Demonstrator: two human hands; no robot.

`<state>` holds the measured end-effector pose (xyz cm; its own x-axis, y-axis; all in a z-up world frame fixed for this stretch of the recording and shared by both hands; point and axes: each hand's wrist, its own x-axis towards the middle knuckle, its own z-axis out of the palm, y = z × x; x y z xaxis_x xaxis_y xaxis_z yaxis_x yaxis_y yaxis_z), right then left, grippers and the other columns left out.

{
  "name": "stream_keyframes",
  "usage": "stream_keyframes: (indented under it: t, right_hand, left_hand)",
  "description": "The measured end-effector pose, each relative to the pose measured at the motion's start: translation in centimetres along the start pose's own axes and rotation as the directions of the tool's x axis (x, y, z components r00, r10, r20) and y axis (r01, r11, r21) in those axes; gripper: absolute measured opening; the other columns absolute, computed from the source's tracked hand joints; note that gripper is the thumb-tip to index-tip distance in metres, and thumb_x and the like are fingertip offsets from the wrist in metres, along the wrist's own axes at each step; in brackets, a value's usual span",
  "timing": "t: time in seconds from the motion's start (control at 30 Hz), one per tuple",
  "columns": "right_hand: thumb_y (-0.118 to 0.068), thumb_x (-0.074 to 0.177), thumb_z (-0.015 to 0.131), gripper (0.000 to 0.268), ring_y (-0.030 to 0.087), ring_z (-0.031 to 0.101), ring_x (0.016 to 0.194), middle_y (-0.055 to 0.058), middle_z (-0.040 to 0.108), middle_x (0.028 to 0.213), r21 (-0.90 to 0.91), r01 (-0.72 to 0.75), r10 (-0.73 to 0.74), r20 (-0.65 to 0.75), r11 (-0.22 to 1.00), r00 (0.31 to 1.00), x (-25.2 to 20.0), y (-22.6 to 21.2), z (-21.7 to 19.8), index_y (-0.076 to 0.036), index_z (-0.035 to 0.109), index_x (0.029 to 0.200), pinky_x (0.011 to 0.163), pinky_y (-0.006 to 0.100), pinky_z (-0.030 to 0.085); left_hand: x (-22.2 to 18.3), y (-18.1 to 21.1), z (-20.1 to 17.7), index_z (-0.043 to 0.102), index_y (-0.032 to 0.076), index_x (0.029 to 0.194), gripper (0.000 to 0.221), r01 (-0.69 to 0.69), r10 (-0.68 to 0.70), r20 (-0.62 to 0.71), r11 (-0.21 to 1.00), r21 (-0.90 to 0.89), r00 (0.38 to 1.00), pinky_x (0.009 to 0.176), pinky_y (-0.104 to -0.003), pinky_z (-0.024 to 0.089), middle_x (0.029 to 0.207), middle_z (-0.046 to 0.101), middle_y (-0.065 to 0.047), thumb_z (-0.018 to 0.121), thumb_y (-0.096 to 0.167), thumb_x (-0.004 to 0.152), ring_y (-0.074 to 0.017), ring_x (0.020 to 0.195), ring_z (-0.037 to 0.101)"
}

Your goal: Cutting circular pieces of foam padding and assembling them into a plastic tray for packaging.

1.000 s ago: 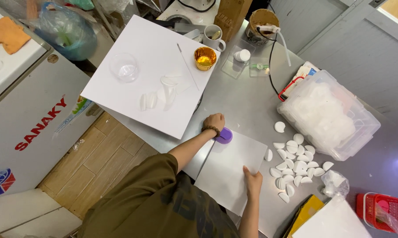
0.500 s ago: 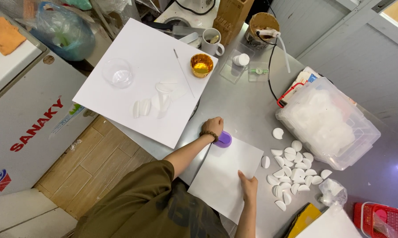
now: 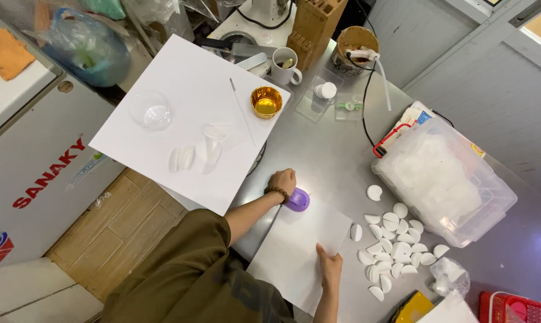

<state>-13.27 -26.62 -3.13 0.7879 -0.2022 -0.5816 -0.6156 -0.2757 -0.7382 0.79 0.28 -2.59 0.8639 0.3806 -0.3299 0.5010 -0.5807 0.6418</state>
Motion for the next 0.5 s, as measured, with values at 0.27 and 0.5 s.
stream_keyframes:
  t: [0.27, 0.5]
  right_hand:
    - [-0.026, 0.083, 0.080, 0.049, 0.025, 0.068, 0.098, 0.017, 0.076, 0.109, 0.140, 0.071, -0.079, 0.051, 0.988, 0.996, 1.0, 1.3, -0.3, 0.008, 0.072, 0.117, 0.088, 0.037, 0.052]
    - [-0.023, 0.084, 0.081, 0.044, 0.024, 0.068, 0.098, 0.015, 0.075, 0.108, 0.102, 0.049, -0.049, -0.007, 0.994, 0.999, 1.9, 3.1, -0.3, 0.007, 0.072, 0.115, 0.087, 0.036, 0.052]
  left_hand:
    - [0.5, -0.3, 0.6, 0.068, 0.005, 0.093, 0.035, -0.107, 0.104, -0.116, 0.994, -0.013, 0.988, 0.079, -0.052, 0.054, 0.091, 0.073, -0.018, 0.047, 0.032, 0.103, -0.0412, 0.087, 0.068]
    - [-0.9, -1.2, 1.5, 0.068, 0.008, 0.100, 0.029, -0.170, 0.176, -0.099, 0.983, 0.069, 0.979, 0.089, -0.049, 0.052, 0.105, 0.072, -0.014, 0.047, 0.029, 0.101, -0.0365, 0.099, 0.066]
